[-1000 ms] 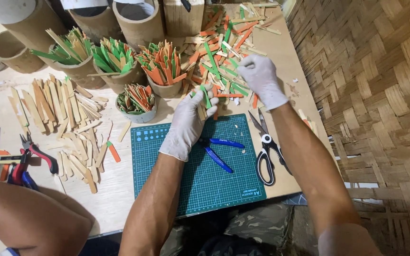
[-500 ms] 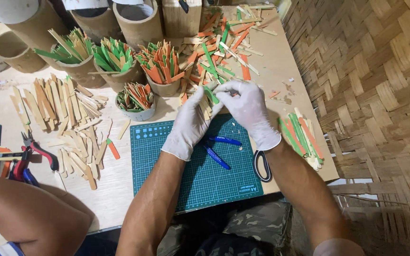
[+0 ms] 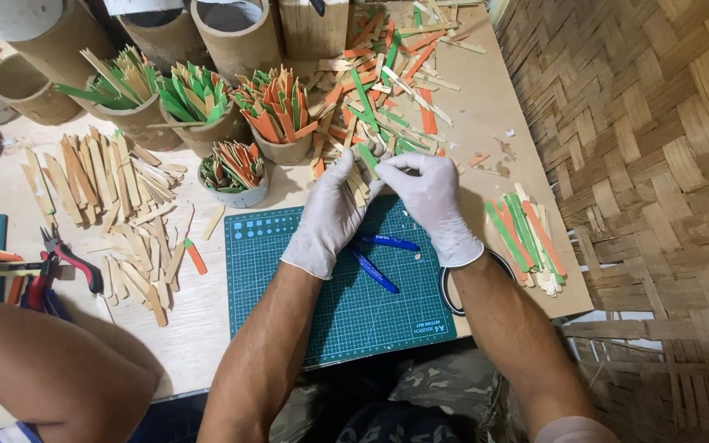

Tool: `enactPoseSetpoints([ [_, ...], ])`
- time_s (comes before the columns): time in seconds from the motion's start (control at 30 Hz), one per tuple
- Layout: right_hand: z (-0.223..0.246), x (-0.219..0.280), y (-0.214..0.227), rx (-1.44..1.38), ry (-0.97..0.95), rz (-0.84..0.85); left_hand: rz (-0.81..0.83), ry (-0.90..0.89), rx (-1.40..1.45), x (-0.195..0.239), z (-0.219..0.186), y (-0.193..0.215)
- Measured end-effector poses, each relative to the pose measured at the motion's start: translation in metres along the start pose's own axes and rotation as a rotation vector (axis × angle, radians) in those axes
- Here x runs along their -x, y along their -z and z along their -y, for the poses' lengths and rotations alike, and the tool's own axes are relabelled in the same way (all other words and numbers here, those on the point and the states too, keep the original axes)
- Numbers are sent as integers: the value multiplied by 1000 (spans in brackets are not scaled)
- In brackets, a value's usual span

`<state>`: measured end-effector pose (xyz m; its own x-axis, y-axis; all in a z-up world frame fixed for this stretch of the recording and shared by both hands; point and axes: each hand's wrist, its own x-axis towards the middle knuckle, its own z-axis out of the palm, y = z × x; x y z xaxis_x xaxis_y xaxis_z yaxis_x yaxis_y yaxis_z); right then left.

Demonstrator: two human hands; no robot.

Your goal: Joining and cutting colored popsicle sticks to assemble a craft project.

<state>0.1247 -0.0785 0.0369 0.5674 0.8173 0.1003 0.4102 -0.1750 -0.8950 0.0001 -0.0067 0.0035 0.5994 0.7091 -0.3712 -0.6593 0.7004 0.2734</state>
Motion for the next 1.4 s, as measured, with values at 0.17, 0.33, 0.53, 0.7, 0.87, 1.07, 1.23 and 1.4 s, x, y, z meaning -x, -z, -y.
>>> enactPoseSetpoints([
  [0.17,7,1,4,-149,6,26,16,-28,-25,1,6,1],
  [0.33,1,1,4,-223,54,-1,50,-130,-360,0,8,5],
  [0.53,-7,3,2,-185,140,54,27,-265,-533,13,6,-12],
  [0.7,5,2,1,-368,38,107,21,-242,-573,17,4,-17],
  [0.87,-2,1,3,-432,0,176,72,-229,-578,22,2,-19],
  [1.07,1,3,9,-701,-139,337,172,-124,-584,18,-4,-8],
  [1.23,-6,4,12,-847,-226,503,233,-95,-621,23,-8,-9],
  [1.4,8,10,18,-922,-316,575,319,-80,-616,22,-14,-9],
])
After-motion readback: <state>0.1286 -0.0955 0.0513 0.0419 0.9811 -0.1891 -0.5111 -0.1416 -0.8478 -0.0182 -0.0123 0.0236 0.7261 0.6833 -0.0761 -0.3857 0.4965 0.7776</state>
